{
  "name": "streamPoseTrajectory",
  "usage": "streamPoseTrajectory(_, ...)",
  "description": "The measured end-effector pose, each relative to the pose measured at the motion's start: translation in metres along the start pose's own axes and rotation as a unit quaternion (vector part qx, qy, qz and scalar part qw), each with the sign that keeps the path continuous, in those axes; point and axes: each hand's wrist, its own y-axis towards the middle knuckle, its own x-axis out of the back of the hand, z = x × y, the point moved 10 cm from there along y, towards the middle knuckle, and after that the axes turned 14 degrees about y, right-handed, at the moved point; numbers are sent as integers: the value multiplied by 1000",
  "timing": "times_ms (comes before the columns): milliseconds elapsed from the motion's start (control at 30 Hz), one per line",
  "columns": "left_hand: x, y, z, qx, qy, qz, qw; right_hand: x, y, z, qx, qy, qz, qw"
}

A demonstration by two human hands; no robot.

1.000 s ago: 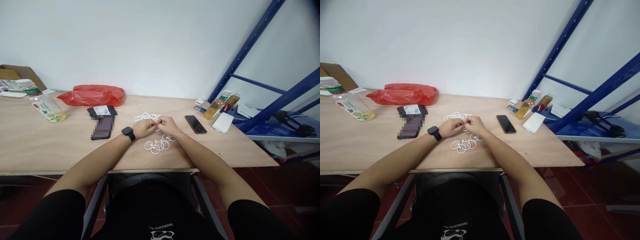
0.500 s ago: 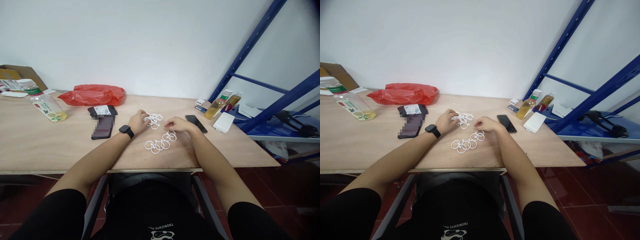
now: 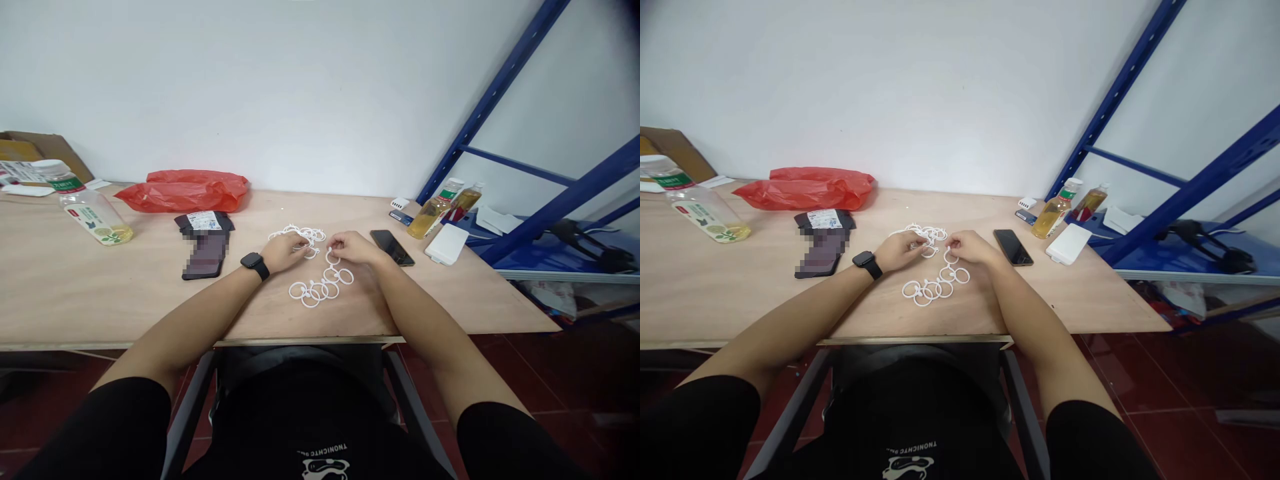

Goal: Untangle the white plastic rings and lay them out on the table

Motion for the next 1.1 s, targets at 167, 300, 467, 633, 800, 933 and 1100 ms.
streamPoseTrajectory(167, 0, 1, -12, -20, -6, 9, 1000, -9, -1, 46, 107, 41, -118, 986)
streamPoseTrajectory(300, 1, 0, -15, -34, 8, 12, 999, -20, -3, 59, 122, 92, -122, 981)
streamPoseTrajectory(467, 2, -1, -17, -41, 9, 11, 999, -14, -6, 55, 100, 141, -136, 976)
streamPoseTrajectory(633, 2, 0, -19, -41, 9, 15, 999, -17, -6, 54, 79, 171, -114, 975)
streamPoseTrajectory(800, 4, 0, -17, -36, 6, 11, 999, -23, -5, 54, 86, 178, -101, 975)
streamPoseTrajectory(933, 5, 0, -17, -30, 3, 3, 1000, -19, -6, 53, 90, 144, -126, 977)
streamPoseTrajectory(1100, 6, 1, -16, -25, 2, 0, 1000, -18, -7, 56, 101, 143, -123, 977)
